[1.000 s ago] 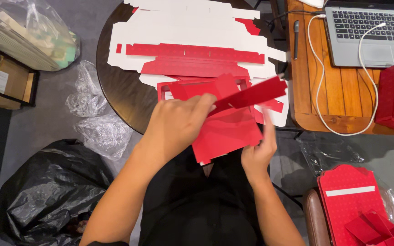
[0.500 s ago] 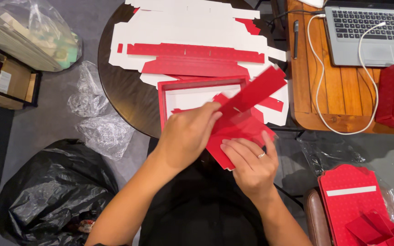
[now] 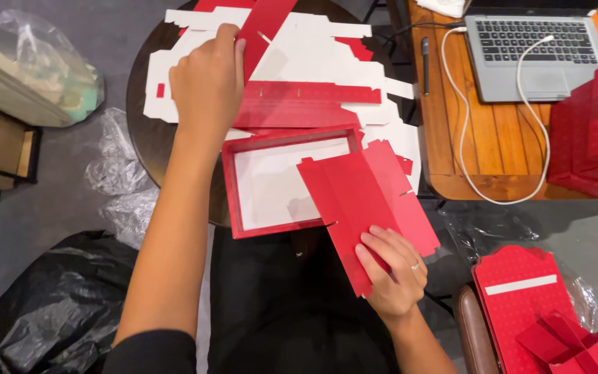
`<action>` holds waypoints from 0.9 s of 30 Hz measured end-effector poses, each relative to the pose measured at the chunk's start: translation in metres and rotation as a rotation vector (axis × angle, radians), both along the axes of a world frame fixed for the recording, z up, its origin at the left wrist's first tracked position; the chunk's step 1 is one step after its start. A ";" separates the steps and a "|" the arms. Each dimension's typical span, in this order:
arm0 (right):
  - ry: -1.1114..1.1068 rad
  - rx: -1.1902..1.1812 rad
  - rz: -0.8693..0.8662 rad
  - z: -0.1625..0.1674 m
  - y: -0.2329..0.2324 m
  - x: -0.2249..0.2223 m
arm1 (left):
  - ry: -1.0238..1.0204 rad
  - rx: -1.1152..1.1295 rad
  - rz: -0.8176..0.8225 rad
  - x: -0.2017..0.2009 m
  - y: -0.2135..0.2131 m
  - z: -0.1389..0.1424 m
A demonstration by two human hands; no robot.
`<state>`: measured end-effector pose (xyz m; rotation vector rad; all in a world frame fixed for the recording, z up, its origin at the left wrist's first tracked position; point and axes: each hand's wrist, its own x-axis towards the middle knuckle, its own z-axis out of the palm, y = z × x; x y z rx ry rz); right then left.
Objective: The person assembles a red and white cardboard box by folding and interlocking its pre-cut flaps. They manipulate the flat pieces into a three-dimensional rectangular container and place it with other finished boxes.
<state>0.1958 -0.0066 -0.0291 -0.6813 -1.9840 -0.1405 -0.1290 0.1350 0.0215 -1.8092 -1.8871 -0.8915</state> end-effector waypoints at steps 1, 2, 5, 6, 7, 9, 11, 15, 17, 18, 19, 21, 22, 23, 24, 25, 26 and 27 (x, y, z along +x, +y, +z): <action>0.025 -0.021 0.006 -0.003 -0.001 0.003 | -0.033 -0.008 -0.018 -0.006 0.018 -0.013; 0.049 -0.043 0.013 -0.006 -0.002 0.005 | -0.066 -0.017 -0.035 -0.011 0.029 -0.028; 0.105 -0.052 -0.010 -0.017 -0.004 0.008 | 0.171 0.150 -0.145 -0.012 0.033 -0.058; 0.099 -0.056 -0.012 -0.021 -0.005 0.008 | 0.135 0.143 -0.163 -0.008 0.026 -0.061; 0.096 -0.060 -0.012 -0.024 -0.004 0.007 | 0.103 0.136 -0.178 0.000 0.012 -0.061; 0.041 -0.052 -0.019 -0.031 -0.005 0.003 | -0.247 -0.030 -0.272 0.022 -0.030 -0.054; -0.048 -0.013 -0.038 -0.037 -0.004 -0.007 | -0.727 -0.227 -0.395 0.052 -0.083 -0.046; -0.178 -0.027 0.130 -0.040 -0.003 -0.031 | -1.190 -0.425 -0.515 0.091 -0.168 -0.039; -0.253 -0.134 0.290 -0.034 -0.005 -0.036 | -1.215 -0.399 -0.323 0.097 -0.182 -0.042; -0.182 -0.135 0.324 -0.030 -0.005 -0.037 | -1.194 -0.409 -0.296 0.096 -0.188 -0.043; -0.111 -0.134 0.355 -0.024 -0.004 -0.036 | -1.171 -0.418 -0.271 0.094 -0.193 -0.043; 0.049 -0.271 0.237 -0.015 -0.004 -0.037 | -1.164 -0.410 -0.282 0.090 -0.203 -0.044; 0.139 -0.411 0.085 -0.010 -0.008 -0.038 | -1.181 -0.397 -0.316 0.089 -0.208 -0.045; 0.228 -0.551 -0.073 -0.006 -0.010 -0.038 | -1.197 -0.387 -0.353 0.089 -0.212 -0.046; 0.293 -0.707 -0.012 -0.003 -0.009 -0.038 | -1.219 -0.389 -0.353 0.091 -0.216 -0.047; 0.358 -0.863 0.052 -0.001 -0.007 -0.038 | -1.240 -0.392 -0.352 0.093 -0.220 -0.048; 0.424 -1.017 0.116 0.001 -0.005 -0.038 | -1.261 -0.394 -0.351 0.096 -0.221 -0.049; 0.403 -1.036 0.094 0.002 -0.005 -0.038 | -1.107 -0.320 -0.365 0.099 -0.222 -0.050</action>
